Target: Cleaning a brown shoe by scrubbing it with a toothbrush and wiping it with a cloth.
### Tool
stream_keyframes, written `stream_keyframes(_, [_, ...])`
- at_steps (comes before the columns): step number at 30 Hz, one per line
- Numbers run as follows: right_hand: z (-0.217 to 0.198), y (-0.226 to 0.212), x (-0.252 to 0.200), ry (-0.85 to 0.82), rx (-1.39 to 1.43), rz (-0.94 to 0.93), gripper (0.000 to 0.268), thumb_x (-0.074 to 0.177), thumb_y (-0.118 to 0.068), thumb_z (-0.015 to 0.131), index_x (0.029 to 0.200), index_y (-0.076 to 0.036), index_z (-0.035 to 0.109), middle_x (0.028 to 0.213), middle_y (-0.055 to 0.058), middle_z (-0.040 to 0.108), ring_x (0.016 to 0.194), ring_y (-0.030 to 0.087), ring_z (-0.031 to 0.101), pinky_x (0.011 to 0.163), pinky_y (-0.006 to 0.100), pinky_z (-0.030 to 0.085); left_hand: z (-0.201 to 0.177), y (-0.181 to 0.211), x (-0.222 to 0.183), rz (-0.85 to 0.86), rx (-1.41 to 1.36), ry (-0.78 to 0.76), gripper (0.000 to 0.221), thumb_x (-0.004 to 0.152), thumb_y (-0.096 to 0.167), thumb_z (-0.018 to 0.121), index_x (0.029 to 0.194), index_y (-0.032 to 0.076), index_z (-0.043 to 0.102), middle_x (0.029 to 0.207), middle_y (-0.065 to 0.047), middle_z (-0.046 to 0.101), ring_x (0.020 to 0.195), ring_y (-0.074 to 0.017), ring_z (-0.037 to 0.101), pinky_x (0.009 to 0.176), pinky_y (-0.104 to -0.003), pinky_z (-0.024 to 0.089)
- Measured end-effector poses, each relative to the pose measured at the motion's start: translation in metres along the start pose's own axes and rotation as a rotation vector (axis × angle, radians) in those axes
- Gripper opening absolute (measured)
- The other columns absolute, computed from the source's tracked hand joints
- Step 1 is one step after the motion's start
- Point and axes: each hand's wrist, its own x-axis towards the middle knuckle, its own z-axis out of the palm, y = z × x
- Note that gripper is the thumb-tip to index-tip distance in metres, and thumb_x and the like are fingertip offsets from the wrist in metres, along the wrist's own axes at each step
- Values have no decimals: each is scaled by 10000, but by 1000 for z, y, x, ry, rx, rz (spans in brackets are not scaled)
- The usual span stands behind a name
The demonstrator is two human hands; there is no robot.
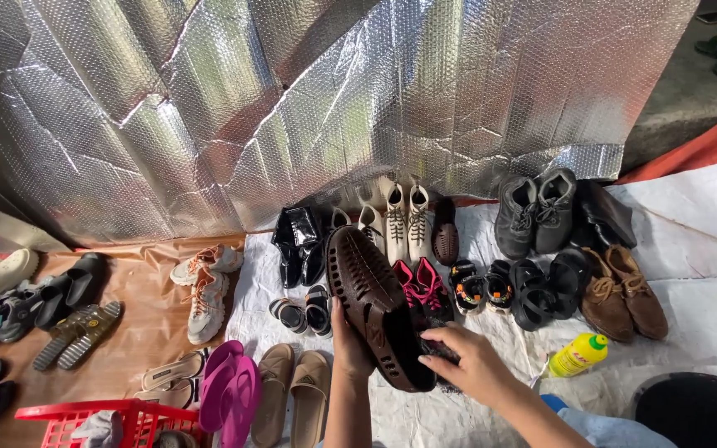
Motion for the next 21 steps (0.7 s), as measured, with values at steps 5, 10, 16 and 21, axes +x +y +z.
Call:
stream_keyframes(5, [-54, -28, 20, 237, 230, 394, 398, 899, -236, 779, 1282, -152, 716, 1310, 83, 777, 1146, 230, 794, 969, 360, 707, -27, -17, 5, -30, 192, -93, 739, 1036, 535, 431, 1513, -13, 568, 1486, -225, 644, 1390, -318, 587, 1236, -455, 413])
stream_keyframes(10, [-81, -36, 11, 628, 269, 332, 566, 936, -136, 730, 1472, -70, 563, 1343, 185, 719, 1150, 255, 740, 971, 340, 624, -35, -50, 2, -16, 852, -241, 537, 1002, 527, 591, 1113, 24, 743, 1005, 2, 703, 923, -83, 603, 780, -260, 518])
stream_keyframes(16, [-47, -27, 18, 386, -508, -188, 591, 918, -414, 795, 1430, -183, 611, 1524, 69, 624, 1399, 381, 521, 1239, 558, 345, -19, -87, -4, 257, 1111, -416, 375, 1034, 455, 638, 1092, 92, 708, 1058, -3, 669, 997, -117, 584, 892, -328, 498])
stream_keyframes(21, [-55, -24, 28, 474, -207, -82, 445, 996, -236, 707, 1411, -113, 600, 1647, 296, 433, 1561, 426, 425, 1285, 564, 352, -11, -87, -10, 346, 1241, -386, 678, 994, 499, 623, 1515, 66, 604, 1415, -168, 660, 1339, -276, 628, 1134, -411, 472])
